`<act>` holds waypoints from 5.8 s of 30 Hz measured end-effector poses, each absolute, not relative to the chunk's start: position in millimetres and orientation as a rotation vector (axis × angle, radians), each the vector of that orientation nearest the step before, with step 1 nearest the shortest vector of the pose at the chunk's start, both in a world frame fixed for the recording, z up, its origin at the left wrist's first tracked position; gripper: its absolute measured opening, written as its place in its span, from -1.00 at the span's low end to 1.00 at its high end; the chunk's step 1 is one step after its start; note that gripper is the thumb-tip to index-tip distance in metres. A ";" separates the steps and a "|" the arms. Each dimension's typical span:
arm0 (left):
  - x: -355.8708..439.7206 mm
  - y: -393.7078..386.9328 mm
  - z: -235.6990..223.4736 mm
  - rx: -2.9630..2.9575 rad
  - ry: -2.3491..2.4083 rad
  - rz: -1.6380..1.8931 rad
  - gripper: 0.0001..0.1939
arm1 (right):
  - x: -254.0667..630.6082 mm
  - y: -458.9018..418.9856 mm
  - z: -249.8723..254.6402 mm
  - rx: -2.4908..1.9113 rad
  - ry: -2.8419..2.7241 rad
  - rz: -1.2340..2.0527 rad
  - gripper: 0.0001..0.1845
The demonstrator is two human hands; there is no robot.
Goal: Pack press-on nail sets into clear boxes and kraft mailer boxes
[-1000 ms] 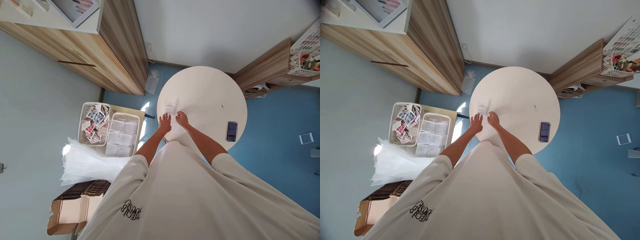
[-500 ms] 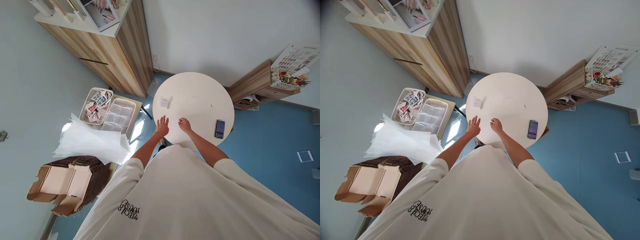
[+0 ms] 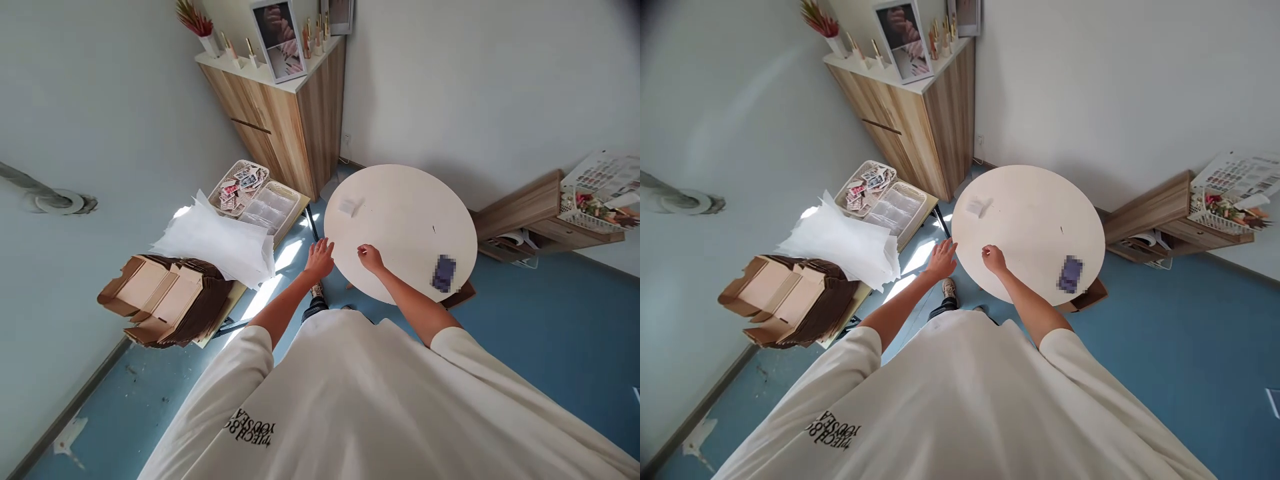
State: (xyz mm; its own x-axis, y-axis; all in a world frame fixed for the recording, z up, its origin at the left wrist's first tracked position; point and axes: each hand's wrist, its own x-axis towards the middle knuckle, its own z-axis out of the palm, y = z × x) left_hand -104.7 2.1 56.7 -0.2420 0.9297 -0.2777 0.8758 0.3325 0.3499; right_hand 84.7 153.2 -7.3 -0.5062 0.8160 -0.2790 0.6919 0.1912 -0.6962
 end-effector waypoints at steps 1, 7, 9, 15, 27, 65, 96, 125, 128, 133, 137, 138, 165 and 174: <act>-113.4 1.8 63.4 1.600 2.204 0.198 -0.31 | 75.6 155.2 -4.1 -1.435 -2.308 1.215 -0.79; -179.0 10.3 106.8 1.572 2.410 0.362 -0.40 | -1.5 166.2 16.7 -1.235 -2.392 1.223 -0.80; -206.0 11.7 116.7 1.545 2.456 0.380 -0.43 | -33.0 167.7 21.2 -1.168 -2.418 1.238 -0.80; -293.3 13.0 120.2 1.428 2.469 0.310 -0.47 | -130.9 171.5 28.8 -1.064 -2.453 1.249 -0.79; -407.5 39.9 78.9 1.405 2.289 0.113 -0.47 | -266.9 182.4 13.7 -1.070 -2.689 1.034 -0.60; -216.0 145.8 62.1 1.717 1.783 0.204 -0.10 | -36.7 238.9 37.3 -1.564 -1.775 1.349 -0.74; 15.7 164.5 -55.0 1.390 1.722 0.200 -0.26 | 206.3 215.7 -69.6 -1.843 -1.546 1.514 -0.65; 8.9 209.1 -34.5 0.960 1.758 0.624 -0.69 | 192.9 248.3 -38.1 -1.785 -2.009 1.303 -0.70; 9.1 213.4 -33.0 0.872 1.773 0.603 -0.70 | 191.2 257.0 -29.4 -1.774 -2.136 1.281 -0.60; 8.3 213.8 -34.1 0.805 1.766 0.544 -0.65 | 189.9 260.6 -17.1 -1.716 -2.233 1.307 -0.60; 6.0 213.0 -39.2 0.771 1.759 0.519 -0.55 | 189.7 262.0 -14.6 -1.695 -2.353 1.281 -0.63; 5.4 212.6 -40.4 0.771 1.752 0.522 -0.54 | 190.0 262.5 -15.0 -1.685 -2.381 1.277 -0.63; 4.2 185.7 -50.5 0.784 1.680 0.645 -0.45 | 187.1 259.0 -28.6 -1.792 -2.439 1.100 -0.63; 5.8 178.0 -51.1 0.888 1.687 0.547 -0.42 | 186.5 270.9 -52.2 -1.869 -1.746 1.404 -0.53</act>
State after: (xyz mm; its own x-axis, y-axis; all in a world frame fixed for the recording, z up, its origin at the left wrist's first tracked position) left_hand 5.8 178.0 -51.1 -0.1204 0.7863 -0.6060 0.2812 0.6124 0.7388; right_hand 186.5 270.9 -52.2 -0.1642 0.8641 -0.4758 0.6502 -0.2680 -0.7110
